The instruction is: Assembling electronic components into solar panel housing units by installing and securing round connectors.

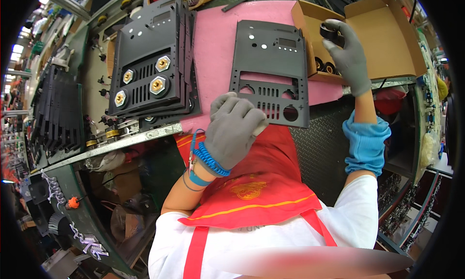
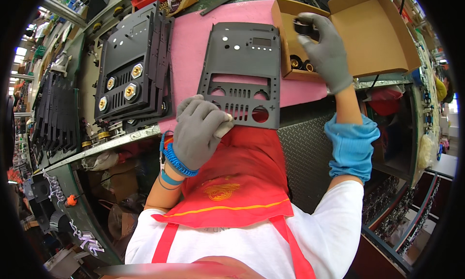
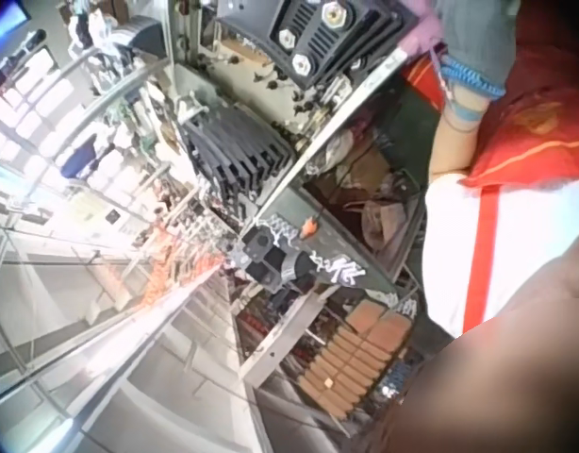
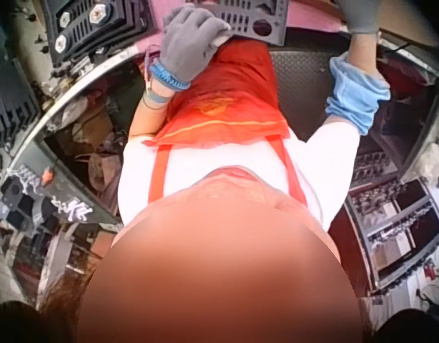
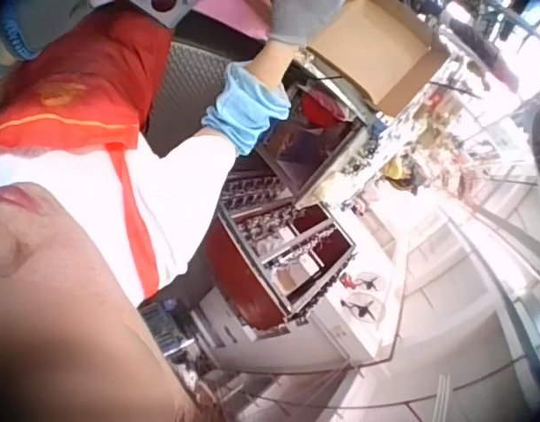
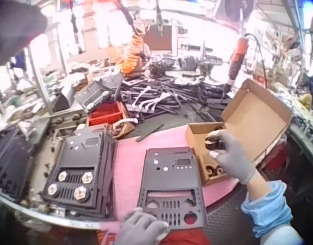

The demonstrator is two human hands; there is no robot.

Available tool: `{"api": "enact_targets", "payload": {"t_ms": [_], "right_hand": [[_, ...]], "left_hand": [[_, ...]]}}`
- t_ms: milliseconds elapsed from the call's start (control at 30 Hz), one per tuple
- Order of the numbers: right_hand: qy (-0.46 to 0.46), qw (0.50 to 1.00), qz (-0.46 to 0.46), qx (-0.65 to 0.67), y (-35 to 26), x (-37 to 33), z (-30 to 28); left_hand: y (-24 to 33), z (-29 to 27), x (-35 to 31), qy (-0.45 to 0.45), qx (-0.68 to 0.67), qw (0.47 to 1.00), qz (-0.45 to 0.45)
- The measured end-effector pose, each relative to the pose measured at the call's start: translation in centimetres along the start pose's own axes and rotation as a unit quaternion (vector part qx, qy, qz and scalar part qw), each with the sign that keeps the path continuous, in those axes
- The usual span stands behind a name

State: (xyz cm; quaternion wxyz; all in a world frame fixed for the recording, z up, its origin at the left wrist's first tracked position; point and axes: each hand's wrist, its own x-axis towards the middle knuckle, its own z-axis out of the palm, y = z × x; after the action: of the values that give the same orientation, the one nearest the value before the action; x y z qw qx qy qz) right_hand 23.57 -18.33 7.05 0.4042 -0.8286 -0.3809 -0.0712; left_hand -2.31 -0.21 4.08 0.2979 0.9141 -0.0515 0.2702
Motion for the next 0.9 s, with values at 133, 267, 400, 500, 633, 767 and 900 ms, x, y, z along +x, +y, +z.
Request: {"api": "enact_targets", "payload": {"t_ms": [133, 267, 400, 500, 633, 767, 900], "right_hand": [[-0.075, 0.982, -0.084, 0.152, -8.5, -3.2, 2.2], [-0.146, 0.951, -0.179, 0.203, -11.7, -5.4, 4.7], [-0.178, 0.919, -0.099, 0.339, -12.5, -7.5, 5.9], [-0.211, 0.827, 0.064, 0.517, -12.5, -7.7, 5.6], [-0.214, 0.750, 0.197, 0.594, -12.8, -8.2, 5.3], [-0.084, 0.963, -0.131, 0.219, -12.3, -8.1, 5.7], [-0.093, 0.956, -0.191, 0.203, -12.8, -8.4, 6.2]], "left_hand": [[0.3, -0.3, -0.8, -0.014, 0.020, 1.000, -0.016], [1.4, -0.9, -0.4, 0.212, -0.030, 0.977, -0.015], [0.9, -0.9, -0.5, 0.209, -0.095, 0.973, -0.005], [1.0, -0.7, -0.7, 0.240, -0.131, 0.962, -0.009], [1.2, -0.1, -0.7, 0.250, -0.228, 0.940, -0.050], [2.4, -0.5, -1.7, 0.211, -0.442, 0.846, -0.209], [1.7, 0.0, -2.7, 0.183, -0.679, 0.642, -0.306]]}}
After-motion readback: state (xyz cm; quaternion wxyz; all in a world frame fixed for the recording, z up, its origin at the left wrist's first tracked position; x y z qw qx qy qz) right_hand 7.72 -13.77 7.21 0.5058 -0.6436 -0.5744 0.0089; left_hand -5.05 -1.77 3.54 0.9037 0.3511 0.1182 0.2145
